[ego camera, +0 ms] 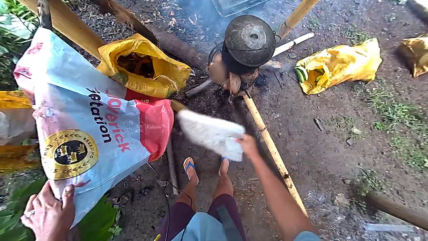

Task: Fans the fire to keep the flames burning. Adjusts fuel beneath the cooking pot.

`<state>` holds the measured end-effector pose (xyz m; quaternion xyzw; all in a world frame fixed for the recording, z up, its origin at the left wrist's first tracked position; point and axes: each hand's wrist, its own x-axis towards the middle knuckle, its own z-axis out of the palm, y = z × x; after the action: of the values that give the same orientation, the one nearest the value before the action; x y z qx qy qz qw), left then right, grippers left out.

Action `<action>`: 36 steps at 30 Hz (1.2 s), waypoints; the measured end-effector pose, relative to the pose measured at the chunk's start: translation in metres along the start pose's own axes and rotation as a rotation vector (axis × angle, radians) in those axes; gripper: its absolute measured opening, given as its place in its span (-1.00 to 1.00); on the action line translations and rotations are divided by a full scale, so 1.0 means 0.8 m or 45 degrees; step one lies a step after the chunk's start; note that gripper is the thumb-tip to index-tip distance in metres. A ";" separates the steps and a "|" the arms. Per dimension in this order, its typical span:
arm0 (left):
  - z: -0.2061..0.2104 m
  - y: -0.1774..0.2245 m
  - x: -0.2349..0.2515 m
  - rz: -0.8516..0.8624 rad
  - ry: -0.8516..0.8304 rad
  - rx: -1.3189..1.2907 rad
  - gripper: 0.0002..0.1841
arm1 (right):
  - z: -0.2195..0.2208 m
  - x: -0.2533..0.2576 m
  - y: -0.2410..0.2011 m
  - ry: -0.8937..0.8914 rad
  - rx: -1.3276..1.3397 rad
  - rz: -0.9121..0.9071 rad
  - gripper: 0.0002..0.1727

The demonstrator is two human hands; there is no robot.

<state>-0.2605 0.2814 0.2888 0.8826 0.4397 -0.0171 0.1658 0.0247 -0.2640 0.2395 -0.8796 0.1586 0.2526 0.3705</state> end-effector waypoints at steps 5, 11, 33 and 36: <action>0.008 0.003 0.000 0.014 0.031 -0.044 0.05 | -0.127 0.044 0.020 0.739 -0.135 0.327 -0.56; 0.005 0.007 0.001 -0.024 0.011 -0.040 0.01 | 0.015 -0.032 -0.030 -0.094 -0.150 -0.045 -0.62; 0.010 0.006 0.001 -0.070 0.034 -0.043 -0.02 | -0.196 -0.081 0.021 0.679 0.967 0.007 -0.43; 0.010 0.004 0.002 -0.079 0.010 -0.027 -0.08 | -0.162 -0.027 0.004 0.517 0.820 0.096 -0.62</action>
<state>-0.2560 0.2784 0.2820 0.8667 0.4677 -0.0143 0.1728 0.0483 -0.3591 0.3273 -0.7439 0.3321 0.0239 0.5795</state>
